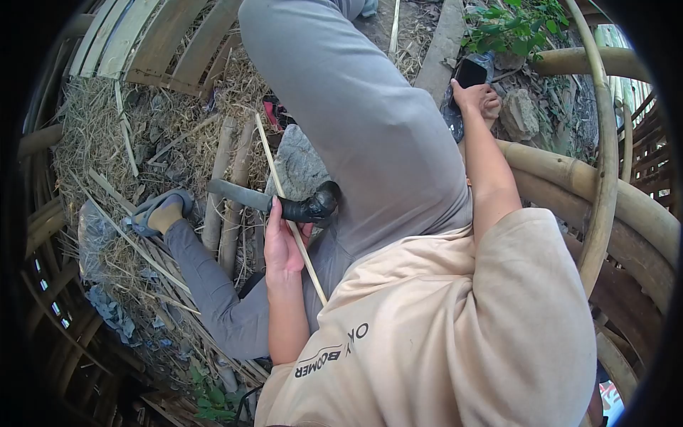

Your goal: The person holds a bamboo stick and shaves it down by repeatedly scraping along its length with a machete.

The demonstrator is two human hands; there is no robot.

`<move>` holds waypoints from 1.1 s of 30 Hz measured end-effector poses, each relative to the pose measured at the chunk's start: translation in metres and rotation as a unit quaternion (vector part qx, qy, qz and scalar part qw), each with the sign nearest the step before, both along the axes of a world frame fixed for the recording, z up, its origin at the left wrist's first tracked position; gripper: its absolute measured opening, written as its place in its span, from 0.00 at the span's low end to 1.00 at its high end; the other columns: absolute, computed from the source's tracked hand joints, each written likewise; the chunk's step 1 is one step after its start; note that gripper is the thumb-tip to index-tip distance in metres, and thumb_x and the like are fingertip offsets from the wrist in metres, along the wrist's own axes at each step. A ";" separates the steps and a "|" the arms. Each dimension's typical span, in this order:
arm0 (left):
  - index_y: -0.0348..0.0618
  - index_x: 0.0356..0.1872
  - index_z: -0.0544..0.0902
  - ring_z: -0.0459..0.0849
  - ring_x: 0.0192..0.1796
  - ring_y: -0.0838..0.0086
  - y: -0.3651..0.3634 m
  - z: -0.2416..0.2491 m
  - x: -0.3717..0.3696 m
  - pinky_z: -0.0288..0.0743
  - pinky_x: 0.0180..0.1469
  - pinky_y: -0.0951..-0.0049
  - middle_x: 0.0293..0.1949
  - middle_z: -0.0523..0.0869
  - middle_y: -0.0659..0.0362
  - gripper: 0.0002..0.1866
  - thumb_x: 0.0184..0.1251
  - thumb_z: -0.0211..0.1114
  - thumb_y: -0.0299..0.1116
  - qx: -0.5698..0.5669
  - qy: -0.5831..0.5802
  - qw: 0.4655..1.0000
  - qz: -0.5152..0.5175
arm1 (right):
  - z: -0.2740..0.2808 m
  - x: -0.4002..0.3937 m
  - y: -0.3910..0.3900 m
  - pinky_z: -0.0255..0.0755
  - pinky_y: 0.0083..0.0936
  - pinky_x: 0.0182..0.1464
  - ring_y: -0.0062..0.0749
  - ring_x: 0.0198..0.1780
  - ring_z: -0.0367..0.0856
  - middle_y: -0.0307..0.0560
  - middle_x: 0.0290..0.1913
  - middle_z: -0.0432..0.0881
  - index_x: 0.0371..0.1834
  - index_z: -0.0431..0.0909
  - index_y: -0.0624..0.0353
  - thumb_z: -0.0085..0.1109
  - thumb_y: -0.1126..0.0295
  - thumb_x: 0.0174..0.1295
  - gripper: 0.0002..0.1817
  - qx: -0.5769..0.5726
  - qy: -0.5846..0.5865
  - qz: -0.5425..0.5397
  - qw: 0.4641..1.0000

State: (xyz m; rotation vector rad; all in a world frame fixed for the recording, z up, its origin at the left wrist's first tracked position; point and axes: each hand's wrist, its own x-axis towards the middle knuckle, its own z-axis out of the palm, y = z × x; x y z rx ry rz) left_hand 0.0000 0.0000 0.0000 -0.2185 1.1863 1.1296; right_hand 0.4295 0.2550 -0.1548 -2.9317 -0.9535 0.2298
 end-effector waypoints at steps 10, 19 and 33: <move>0.49 0.41 0.80 0.84 0.34 0.80 0.001 0.001 0.001 0.83 0.39 0.76 0.34 0.85 0.64 0.16 0.73 0.61 0.52 -0.011 0.001 1.000 0.008 | -0.007 0.002 -0.003 0.39 0.72 0.72 0.61 0.78 0.43 0.66 0.75 0.54 0.74 0.52 0.65 0.71 0.32 0.42 0.64 0.002 -0.016 0.006 1.000; 0.46 0.40 0.81 0.87 0.36 0.77 0.001 -0.004 -0.004 0.85 0.40 0.74 0.35 0.87 0.61 0.18 0.74 0.59 0.51 0.028 -0.017 0.999 0.014 | 0.173 -0.078 0.061 0.76 0.25 0.51 0.34 0.46 0.82 0.55 0.49 0.82 0.58 0.67 0.69 0.75 0.59 0.56 0.35 0.564 0.141 0.264 0.769; 0.50 0.40 0.78 0.83 0.31 0.80 0.009 0.002 -0.003 0.79 0.36 0.77 0.32 0.85 0.65 0.18 0.70 0.64 0.54 0.022 0.031 0.999 -0.006 | 0.245 -0.307 -0.128 0.80 0.39 0.39 0.48 0.35 0.87 0.53 0.29 0.84 0.35 0.79 0.66 0.73 0.52 0.50 0.26 -0.192 0.131 0.822 0.520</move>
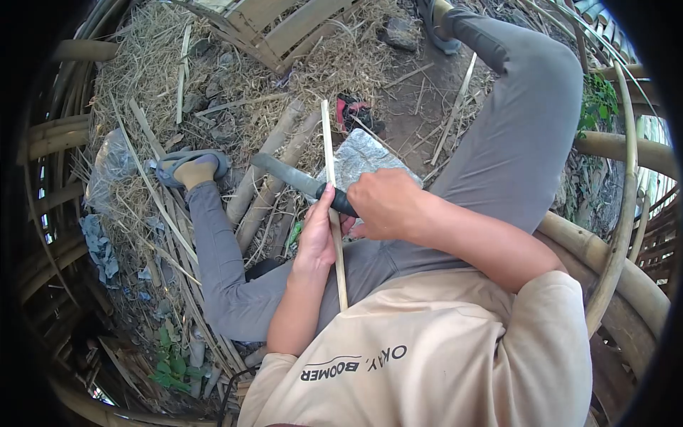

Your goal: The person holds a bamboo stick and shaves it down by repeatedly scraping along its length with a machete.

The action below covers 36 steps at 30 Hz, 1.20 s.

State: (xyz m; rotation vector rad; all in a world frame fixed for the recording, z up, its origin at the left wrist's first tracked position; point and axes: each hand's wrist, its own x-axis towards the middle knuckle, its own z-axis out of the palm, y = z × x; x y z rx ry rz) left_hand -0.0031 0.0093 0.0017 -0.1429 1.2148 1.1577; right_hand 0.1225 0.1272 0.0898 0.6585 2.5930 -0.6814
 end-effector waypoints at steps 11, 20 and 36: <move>0.46 0.48 0.79 0.82 0.39 0.82 0.009 0.018 0.007 0.77 0.38 0.77 0.38 0.84 0.63 0.24 0.77 0.50 0.58 0.063 0.111 0.992 0.002 | -0.012 -0.024 0.007 0.80 0.43 0.38 0.51 0.33 0.87 0.60 0.29 0.85 0.36 0.80 0.66 0.71 0.60 0.45 0.21 -0.027 0.042 -0.073 0.996; 0.42 0.45 0.75 0.68 0.22 0.86 -0.004 0.026 0.007 0.62 0.21 0.85 0.27 0.74 0.64 0.23 0.82 0.42 0.52 0.138 -0.043 0.989 -0.038 | 0.037 0.013 0.093 0.75 0.37 0.39 0.43 0.32 0.85 0.53 0.27 0.84 0.45 0.82 0.65 0.67 0.49 0.60 0.26 -0.177 0.036 -0.200 0.963; 0.42 0.40 0.72 0.58 0.16 0.89 -0.001 0.043 -0.001 0.53 0.17 0.85 0.20 0.67 0.68 0.13 0.83 0.44 0.38 0.131 0.167 0.975 0.071 | -0.013 0.012 0.069 0.78 0.46 0.41 0.58 0.33 0.84 0.60 0.25 0.83 0.25 0.83 0.64 0.63 0.63 0.47 0.13 0.058 0.109 -0.067 0.990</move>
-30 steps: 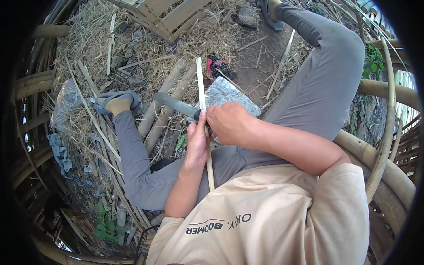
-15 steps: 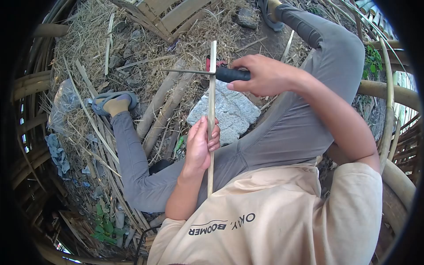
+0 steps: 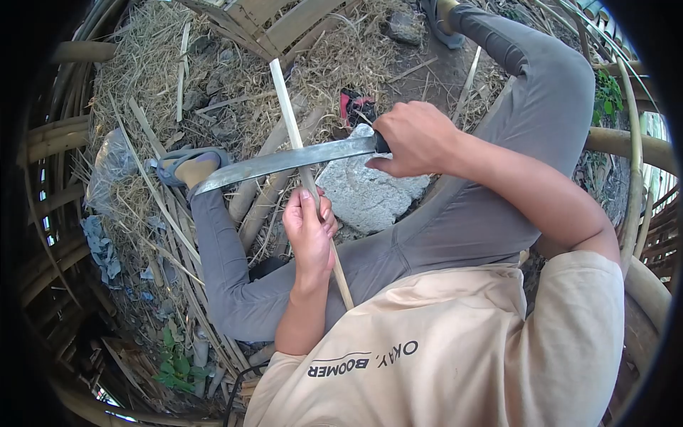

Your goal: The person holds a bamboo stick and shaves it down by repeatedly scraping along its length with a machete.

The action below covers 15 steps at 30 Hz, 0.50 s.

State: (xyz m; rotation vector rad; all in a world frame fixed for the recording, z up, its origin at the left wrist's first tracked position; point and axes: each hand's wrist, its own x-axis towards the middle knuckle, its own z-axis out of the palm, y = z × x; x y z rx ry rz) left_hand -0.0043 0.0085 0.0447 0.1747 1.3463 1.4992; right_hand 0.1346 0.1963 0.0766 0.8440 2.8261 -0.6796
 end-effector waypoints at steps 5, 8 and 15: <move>0.44 0.40 0.72 0.58 0.16 0.89 -0.003 0.007 0.002 0.53 0.17 0.86 0.20 0.67 0.68 0.13 0.84 0.43 0.39 0.024 -0.021 0.999 -0.008 | -0.009 -0.010 0.004 0.75 0.45 0.38 0.54 0.32 0.82 0.55 0.23 0.81 0.28 0.86 0.59 0.68 0.62 0.46 0.12 0.009 0.041 -0.020 0.999; 0.45 0.41 0.72 0.57 0.16 0.89 -0.004 0.007 0.003 0.53 0.17 0.86 0.20 0.67 0.68 0.13 0.84 0.43 0.39 0.034 -0.033 0.999 -0.022 | -0.010 -0.014 0.007 0.76 0.44 0.39 0.54 0.32 0.83 0.55 0.23 0.81 0.26 0.86 0.58 0.68 0.62 0.46 0.11 -0.011 0.030 -0.032 0.999; 0.45 0.41 0.71 0.57 0.16 0.90 -0.006 0.007 0.009 0.53 0.17 0.86 0.20 0.66 0.69 0.14 0.84 0.42 0.41 0.041 -0.037 0.998 -0.032 | -0.016 -0.018 0.003 0.75 0.45 0.38 0.54 0.31 0.82 0.55 0.21 0.80 0.23 0.85 0.58 0.67 0.67 0.43 0.07 0.054 0.041 -0.072 0.995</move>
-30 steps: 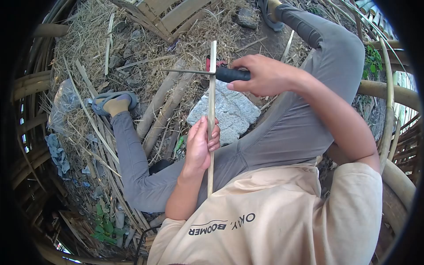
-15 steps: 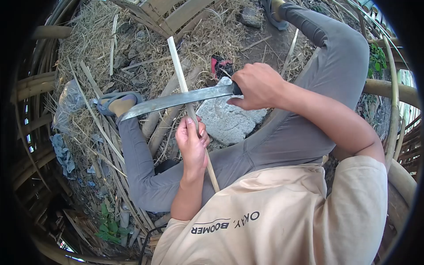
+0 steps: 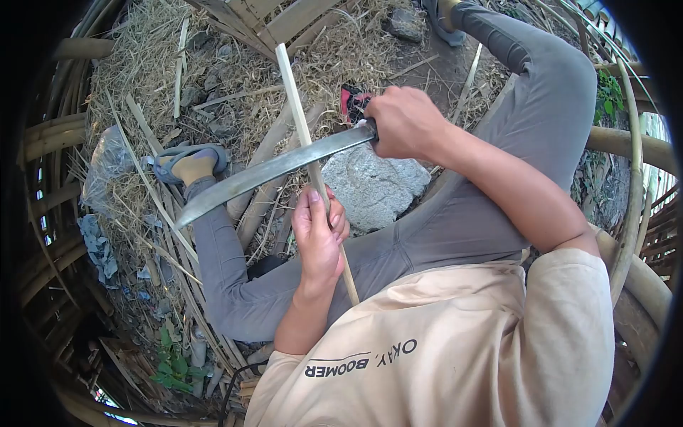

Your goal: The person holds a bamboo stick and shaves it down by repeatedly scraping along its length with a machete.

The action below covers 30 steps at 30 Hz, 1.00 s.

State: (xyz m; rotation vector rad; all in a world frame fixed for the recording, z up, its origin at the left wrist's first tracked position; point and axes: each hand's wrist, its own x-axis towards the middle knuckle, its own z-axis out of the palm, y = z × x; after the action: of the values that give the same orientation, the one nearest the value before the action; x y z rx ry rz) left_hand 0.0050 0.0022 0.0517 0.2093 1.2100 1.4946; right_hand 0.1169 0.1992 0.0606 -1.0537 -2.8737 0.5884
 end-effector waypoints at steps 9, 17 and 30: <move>0.45 0.40 0.71 0.56 0.16 0.90 -0.002 0.007 0.002 0.52 0.17 0.85 0.19 0.64 0.69 0.15 0.84 0.43 0.42 0.029 -0.032 0.998 -0.034 | 0.003 0.007 0.027 0.78 0.46 0.45 0.57 0.37 0.84 0.63 0.29 0.83 0.28 0.85 0.63 0.62 0.69 0.46 0.10 0.036 0.064 -0.082 0.994; 0.45 0.40 0.71 0.55 0.15 0.90 -0.002 0.001 0.012 0.51 0.17 0.85 0.18 0.64 0.70 0.15 0.84 0.42 0.43 0.017 -0.048 0.998 -0.035 | 0.013 -0.003 0.011 0.79 0.43 0.41 0.56 0.32 0.84 0.60 0.25 0.83 0.30 0.88 0.60 0.64 0.70 0.38 0.13 0.024 -0.010 -0.018 0.999; 0.43 0.41 0.71 0.55 0.15 0.90 -0.001 0.001 0.009 0.50 0.17 0.85 0.18 0.64 0.69 0.15 0.84 0.43 0.41 0.031 -0.063 0.997 -0.038 | 0.014 0.004 0.028 0.80 0.43 0.42 0.53 0.34 0.85 0.57 0.28 0.84 0.31 0.88 0.58 0.69 0.66 0.35 0.16 0.099 -0.015 -0.045 0.994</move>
State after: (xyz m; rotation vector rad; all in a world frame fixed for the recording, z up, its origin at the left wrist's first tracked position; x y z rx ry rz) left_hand 0.0137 0.0010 0.0527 0.1968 1.0447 1.4580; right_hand 0.1207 0.2273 0.0742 -1.1606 -2.8178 0.2796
